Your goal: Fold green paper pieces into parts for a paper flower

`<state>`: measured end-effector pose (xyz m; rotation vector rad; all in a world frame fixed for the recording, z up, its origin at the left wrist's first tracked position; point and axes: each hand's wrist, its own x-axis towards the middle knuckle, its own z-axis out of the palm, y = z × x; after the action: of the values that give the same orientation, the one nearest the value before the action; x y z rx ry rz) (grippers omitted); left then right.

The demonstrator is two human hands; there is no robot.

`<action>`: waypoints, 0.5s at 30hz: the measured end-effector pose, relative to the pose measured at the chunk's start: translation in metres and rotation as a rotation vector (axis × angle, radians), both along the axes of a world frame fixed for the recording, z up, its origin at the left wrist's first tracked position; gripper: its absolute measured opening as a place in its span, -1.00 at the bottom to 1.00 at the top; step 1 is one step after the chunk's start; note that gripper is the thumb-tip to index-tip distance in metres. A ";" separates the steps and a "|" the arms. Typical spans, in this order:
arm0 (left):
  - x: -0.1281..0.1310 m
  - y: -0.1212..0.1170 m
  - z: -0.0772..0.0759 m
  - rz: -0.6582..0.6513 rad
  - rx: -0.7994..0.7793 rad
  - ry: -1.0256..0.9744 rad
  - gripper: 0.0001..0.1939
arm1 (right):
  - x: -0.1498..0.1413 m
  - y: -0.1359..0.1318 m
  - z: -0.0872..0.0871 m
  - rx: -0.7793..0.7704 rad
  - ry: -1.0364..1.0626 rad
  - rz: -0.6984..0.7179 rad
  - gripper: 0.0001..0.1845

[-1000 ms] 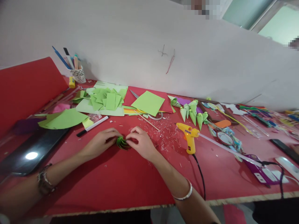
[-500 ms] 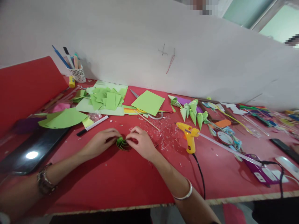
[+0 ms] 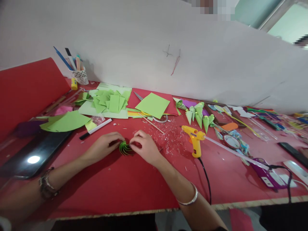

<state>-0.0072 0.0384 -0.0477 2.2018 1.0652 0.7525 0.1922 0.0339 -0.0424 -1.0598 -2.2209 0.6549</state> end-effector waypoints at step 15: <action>-0.003 -0.006 0.005 0.002 0.139 -0.093 -0.86 | 0.001 -0.014 0.009 0.425 -0.185 -0.045 -0.86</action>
<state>-0.0101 0.0326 -0.0424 2.2563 0.9963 0.9460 0.1930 0.0202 -0.0337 -0.9737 -2.3408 0.0554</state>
